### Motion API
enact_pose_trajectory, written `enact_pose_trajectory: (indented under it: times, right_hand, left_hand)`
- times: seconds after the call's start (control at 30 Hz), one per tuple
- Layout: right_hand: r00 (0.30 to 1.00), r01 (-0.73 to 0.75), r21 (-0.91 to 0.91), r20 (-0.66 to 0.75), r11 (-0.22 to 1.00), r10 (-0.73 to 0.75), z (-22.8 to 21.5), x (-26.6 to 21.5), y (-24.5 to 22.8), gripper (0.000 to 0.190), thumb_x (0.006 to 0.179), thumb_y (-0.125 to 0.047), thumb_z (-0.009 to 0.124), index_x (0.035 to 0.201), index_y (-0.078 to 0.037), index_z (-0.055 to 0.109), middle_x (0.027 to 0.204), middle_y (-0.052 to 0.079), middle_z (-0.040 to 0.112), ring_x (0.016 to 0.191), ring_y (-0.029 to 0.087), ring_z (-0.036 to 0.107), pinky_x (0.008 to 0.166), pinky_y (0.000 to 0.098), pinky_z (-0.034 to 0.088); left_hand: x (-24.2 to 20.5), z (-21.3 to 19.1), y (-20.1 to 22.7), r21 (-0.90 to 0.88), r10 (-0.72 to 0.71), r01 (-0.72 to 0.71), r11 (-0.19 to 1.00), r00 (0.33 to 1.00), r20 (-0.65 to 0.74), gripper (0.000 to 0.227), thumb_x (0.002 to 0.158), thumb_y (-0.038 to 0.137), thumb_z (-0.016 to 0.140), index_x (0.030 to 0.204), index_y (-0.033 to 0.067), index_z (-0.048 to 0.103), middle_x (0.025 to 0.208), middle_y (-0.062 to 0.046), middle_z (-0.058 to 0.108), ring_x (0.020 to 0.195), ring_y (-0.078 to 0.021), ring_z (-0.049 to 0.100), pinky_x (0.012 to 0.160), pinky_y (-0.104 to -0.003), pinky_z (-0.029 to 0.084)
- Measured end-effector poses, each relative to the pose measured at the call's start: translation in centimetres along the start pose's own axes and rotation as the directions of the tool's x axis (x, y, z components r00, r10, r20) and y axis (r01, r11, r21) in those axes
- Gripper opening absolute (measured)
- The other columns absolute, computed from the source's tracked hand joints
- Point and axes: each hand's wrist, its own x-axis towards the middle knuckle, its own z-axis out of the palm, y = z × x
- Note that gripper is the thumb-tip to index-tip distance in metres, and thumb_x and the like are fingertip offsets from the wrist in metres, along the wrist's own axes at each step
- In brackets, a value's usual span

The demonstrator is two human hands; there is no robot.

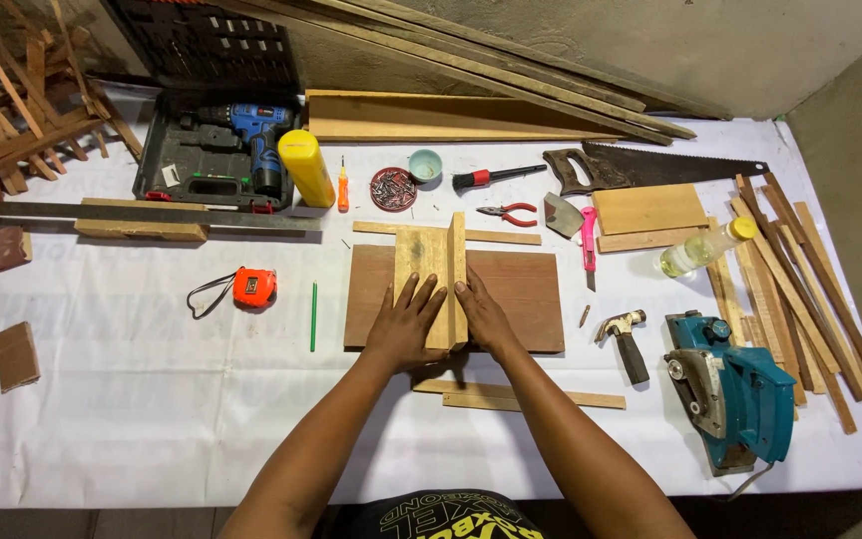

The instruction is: Measuring wood pieces with a tape measure and a ruler, marking them with a pencil, and assembling them.

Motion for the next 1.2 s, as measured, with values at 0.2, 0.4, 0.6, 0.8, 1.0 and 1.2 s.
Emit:
enact_pose_trajectory:
  times: [0.2, 0.4, 0.6, 0.8, 1.0, 1.2]
  right_hand:
    - [1.0, -0.003, -0.013, -0.012, 1.0, 0.003, 0.4, 0.3, 0.1, 0.076, 0.099, -0.062, 0.039, 0.162, -0.021, 0.027, 0.153, 0.016, 0.052, 0.137, 0.031, 0.057, 0.109, 0.0391, 0.045]
    - [0.997, -0.081, -0.033, -0.007, 0.996, 0.081, 0.5, 0.2, -0.1, 0.078, 0.098, -0.064, 0.04, 0.163, -0.024, 0.024, 0.152, 0.017, 0.052, 0.137, 0.032, 0.055, 0.11, 0.0391, 0.045]
    - [0.996, -0.083, -0.027, 0.014, 0.996, 0.083, 0.7, -0.8, -1.2, 0.077, 0.096, -0.064, 0.039, 0.163, -0.027, 0.023, 0.154, 0.012, 0.052, 0.136, 0.032, 0.057, 0.11, 0.0393, 0.045]
    - [0.994, -0.11, -0.044, -0.001, 0.993, 0.11, 1.3, -1.2, -1.1, 0.077, 0.097, -0.064, 0.039, 0.163, -0.028, 0.023, 0.155, 0.011, 0.05, 0.137, 0.032, 0.054, 0.111, 0.04, 0.043]
    - [0.995, -0.103, 0.024, -0.006, 0.994, 0.103, 0.7, -1.4, -2.5, 0.076, 0.096, -0.062, 0.04, 0.161, -0.025, 0.027, 0.152, 0.014, 0.053, 0.135, 0.031, 0.059, 0.11, 0.0402, 0.045]
    - [0.995, -0.105, -0.086, -0.009, 0.991, 0.104, 0.9, -1.0, -2.5, 0.081, 0.095, -0.066, 0.035, 0.163, -0.022, 0.025, 0.146, 0.02, 0.057, 0.13, 0.033, 0.062, 0.108, 0.0403, 0.046]
  left_hand:
    - [0.2, -0.1, -0.2, 0.023, -0.001, 0.0, 1.0, 0.999, 0.035, 0.116, 0.073, 0.076, 0.07, 0.162, 0.0207, 0.02, 0.17, -0.005, 0.012, 0.157, -0.0321, 0.005, 0.124, -0.062, 0.011]
    - [0.2, -0.2, -0.3, 0.019, 0.015, -0.015, 1.0, 0.999, 0.035, 0.117, 0.073, 0.077, 0.07, 0.162, 0.0193, 0.02, 0.17, -0.006, 0.011, 0.157, -0.0331, 0.005, 0.123, -0.062, 0.011]
    - [-0.3, 0.3, -0.3, 0.021, 0.041, -0.041, 0.999, 0.999, -0.002, 0.117, 0.074, 0.076, 0.073, 0.161, 0.0171, 0.022, 0.17, -0.008, 0.013, 0.157, -0.0356, 0.007, 0.122, -0.063, 0.012]
    - [-0.9, 0.6, -0.5, 0.044, 0.013, -0.015, 0.999, 0.999, 0.044, 0.119, 0.071, 0.072, 0.077, 0.161, 0.0196, 0.019, 0.17, -0.006, 0.012, 0.156, -0.0335, 0.006, 0.124, -0.061, 0.011]
    - [-1.4, -1.4, 0.4, 0.053, -0.028, 0.023, 0.998, 0.994, 0.106, 0.121, 0.071, 0.074, 0.075, 0.162, 0.0197, 0.017, 0.171, -0.003, 0.01, 0.157, -0.0315, 0.004, 0.123, -0.066, 0.006]
    - [-1.6, -2.2, 0.4, 0.06, -0.051, 0.043, 0.997, 0.99, 0.129, 0.128, 0.068, 0.079, 0.073, 0.163, 0.0174, 0.013, 0.171, -0.004, 0.008, 0.157, -0.0301, 0.003, 0.121, -0.068, 0.001]
